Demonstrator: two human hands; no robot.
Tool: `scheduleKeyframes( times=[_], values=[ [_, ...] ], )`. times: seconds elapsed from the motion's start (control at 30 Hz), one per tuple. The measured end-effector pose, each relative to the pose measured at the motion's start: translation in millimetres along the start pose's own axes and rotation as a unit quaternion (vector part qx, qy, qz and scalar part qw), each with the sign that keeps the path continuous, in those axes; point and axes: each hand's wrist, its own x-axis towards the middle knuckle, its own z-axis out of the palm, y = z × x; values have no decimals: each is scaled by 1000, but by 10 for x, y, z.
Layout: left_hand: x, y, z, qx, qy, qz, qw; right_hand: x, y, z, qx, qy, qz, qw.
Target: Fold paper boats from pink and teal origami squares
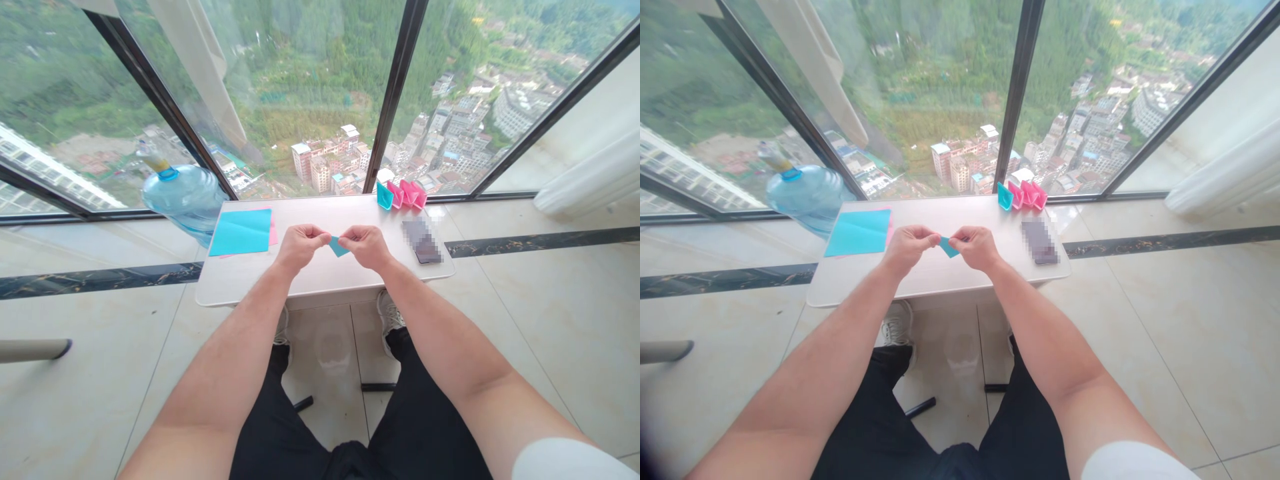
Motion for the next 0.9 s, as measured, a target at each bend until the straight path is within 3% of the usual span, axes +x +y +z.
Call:
scheduleKeyframes(
  times=[0.2,0.47,0.63,0.8,0.9],
  values=[
    [0,-12,-11,-31,-15,-11,999,1,15,-4,21,2,25,999],
    [-5,-1,4,-39,25,-22,999,-12,-10,56,21,-6,11,1000],
    [5,-29,16,4,39,19,999,-14,-18,75,33,-7,29,999],
    [31,-74,39,73,104,61,990,-8,-21,93,54,-11,43,998],
    [19,-100,79,42,106,46,992,-2,-18,106,37,6,36,999]
  ],
)
